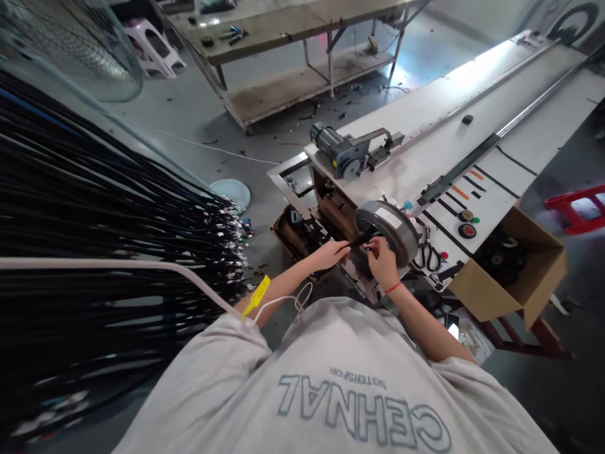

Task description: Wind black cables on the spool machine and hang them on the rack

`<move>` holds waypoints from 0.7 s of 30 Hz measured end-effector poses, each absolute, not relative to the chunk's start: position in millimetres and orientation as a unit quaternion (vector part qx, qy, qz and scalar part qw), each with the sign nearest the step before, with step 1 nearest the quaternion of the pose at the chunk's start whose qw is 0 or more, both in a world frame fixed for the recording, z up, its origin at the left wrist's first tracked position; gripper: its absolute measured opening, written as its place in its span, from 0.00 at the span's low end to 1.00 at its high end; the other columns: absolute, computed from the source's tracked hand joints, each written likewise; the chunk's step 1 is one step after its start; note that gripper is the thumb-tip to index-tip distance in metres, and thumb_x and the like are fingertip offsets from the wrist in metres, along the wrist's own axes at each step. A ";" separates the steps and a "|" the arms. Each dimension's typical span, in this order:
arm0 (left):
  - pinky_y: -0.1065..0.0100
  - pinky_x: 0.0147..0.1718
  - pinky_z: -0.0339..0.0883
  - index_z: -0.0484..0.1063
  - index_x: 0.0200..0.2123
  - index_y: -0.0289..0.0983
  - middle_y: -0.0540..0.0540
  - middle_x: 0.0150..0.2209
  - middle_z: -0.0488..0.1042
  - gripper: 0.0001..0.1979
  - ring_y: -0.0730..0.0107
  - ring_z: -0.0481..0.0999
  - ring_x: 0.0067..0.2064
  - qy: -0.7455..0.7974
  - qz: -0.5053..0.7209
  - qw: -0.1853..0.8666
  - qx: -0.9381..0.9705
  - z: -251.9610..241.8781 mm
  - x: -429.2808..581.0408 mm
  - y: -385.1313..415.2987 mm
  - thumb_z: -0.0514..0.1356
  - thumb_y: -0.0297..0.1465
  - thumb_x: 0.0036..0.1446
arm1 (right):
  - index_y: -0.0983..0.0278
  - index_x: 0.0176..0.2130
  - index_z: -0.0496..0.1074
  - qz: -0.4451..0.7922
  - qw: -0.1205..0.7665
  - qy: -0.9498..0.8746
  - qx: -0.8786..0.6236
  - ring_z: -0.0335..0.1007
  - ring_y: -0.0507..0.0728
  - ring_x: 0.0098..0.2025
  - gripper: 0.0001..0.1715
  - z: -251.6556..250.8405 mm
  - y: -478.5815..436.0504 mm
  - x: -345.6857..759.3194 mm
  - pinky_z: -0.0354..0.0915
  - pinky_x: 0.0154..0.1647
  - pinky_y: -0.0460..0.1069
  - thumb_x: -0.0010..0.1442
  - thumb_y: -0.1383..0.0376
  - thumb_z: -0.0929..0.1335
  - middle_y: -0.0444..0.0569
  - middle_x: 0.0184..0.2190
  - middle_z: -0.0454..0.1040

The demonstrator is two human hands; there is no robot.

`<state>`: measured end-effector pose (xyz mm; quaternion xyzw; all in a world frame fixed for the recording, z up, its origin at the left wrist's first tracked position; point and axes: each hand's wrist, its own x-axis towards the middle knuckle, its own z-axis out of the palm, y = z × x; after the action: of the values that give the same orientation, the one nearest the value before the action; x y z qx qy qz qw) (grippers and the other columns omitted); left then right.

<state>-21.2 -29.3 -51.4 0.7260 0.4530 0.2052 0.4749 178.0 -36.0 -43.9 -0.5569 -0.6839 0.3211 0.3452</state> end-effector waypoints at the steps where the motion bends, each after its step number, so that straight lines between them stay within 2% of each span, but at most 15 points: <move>1: 0.72 0.34 0.63 0.72 0.34 0.35 0.47 0.28 0.76 0.16 0.71 0.73 0.30 0.455 0.202 0.469 0.730 -55.4 -19.6 -32.4 0.47 0.35 0.65 | 0.61 0.44 0.64 0.314 0.350 -0.698 -0.540 0.74 0.57 0.37 0.15 -40.5 -33.4 175.9 0.69 0.42 0.52 0.55 0.70 0.62 0.48 0.35 0.76; 4: 0.70 0.37 0.65 0.72 0.40 0.34 0.45 0.30 0.78 0.15 0.68 0.75 0.33 0.454 0.203 0.457 0.738 -67.4 -14.9 -38.3 0.48 0.35 0.65 | 0.62 0.48 0.63 0.289 0.331 -0.745 -0.502 0.73 0.57 0.41 0.17 -35.3 -22.1 171.8 0.68 0.45 0.53 0.58 0.70 0.62 0.51 0.40 0.76; 7: 0.70 0.38 0.66 0.73 0.38 0.34 0.45 0.30 0.78 0.17 0.68 0.75 0.32 0.441 0.218 0.468 0.734 -71.3 -11.4 -40.0 0.46 0.35 0.66 | 0.64 0.47 0.68 0.233 0.285 -0.800 -0.473 0.69 0.59 0.50 0.15 -35.8 -13.6 174.9 0.64 0.52 0.55 0.61 0.68 0.61 0.55 0.47 0.73; 9: 0.70 0.38 0.66 0.74 0.36 0.34 0.45 0.30 0.78 0.18 0.69 0.74 0.32 0.438 0.225 0.475 0.730 -67.6 -10.5 -41.3 0.46 0.36 0.65 | 0.62 0.41 0.72 0.195 0.248 -0.829 -0.461 0.66 0.59 0.52 0.12 -37.6 -11.3 178.7 0.61 0.55 0.55 0.64 0.66 0.60 0.54 0.45 0.74; 12: 0.69 0.39 0.66 0.74 0.44 0.33 0.44 0.34 0.79 0.16 0.67 0.76 0.34 0.450 0.231 0.446 0.738 -57.4 -11.8 -46.6 0.51 0.36 0.63 | 0.61 0.29 0.73 0.160 0.183 -0.848 -0.472 0.66 0.60 0.48 0.19 -41.8 -8.0 178.8 0.60 0.55 0.54 0.67 0.62 0.59 0.51 0.35 0.75; 15: 0.68 0.39 0.68 0.72 0.50 0.33 0.42 0.39 0.79 0.18 0.66 0.76 0.35 0.471 0.226 0.412 0.747 -50.9 -14.1 -54.0 0.55 0.35 0.60 | 0.62 0.23 0.72 0.144 0.131 -0.852 -0.486 0.66 0.60 0.45 0.23 -43.4 -7.2 170.9 0.60 0.54 0.55 0.67 0.62 0.59 0.54 0.33 0.73; 18: 0.65 0.44 0.69 0.71 0.50 0.33 0.40 0.43 0.78 0.17 0.63 0.76 0.41 0.492 0.234 0.392 0.741 -52.9 -8.0 -55.4 0.53 0.34 0.61 | 0.63 0.28 0.74 0.148 0.158 -0.850 -0.481 0.64 0.62 0.50 0.19 -30.0 -20.2 165.8 0.61 0.55 0.58 0.65 0.64 0.60 0.56 0.41 0.72; 21: 0.56 0.57 0.61 0.66 0.54 0.31 0.34 0.55 0.70 0.23 0.55 0.67 0.58 0.490 0.260 0.295 0.778 -59.5 18.1 -41.0 0.57 0.32 0.56 | 0.61 0.39 0.76 0.185 0.245 -0.862 -0.403 0.60 0.62 0.57 0.14 2.6 -41.5 176.4 0.60 0.58 0.60 0.63 0.64 0.61 0.54 0.52 0.69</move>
<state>18.1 -41.0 -59.5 0.7778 0.4904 0.2596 0.2952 176.4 -41.5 2.6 -0.4029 -0.8623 0.1853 0.2447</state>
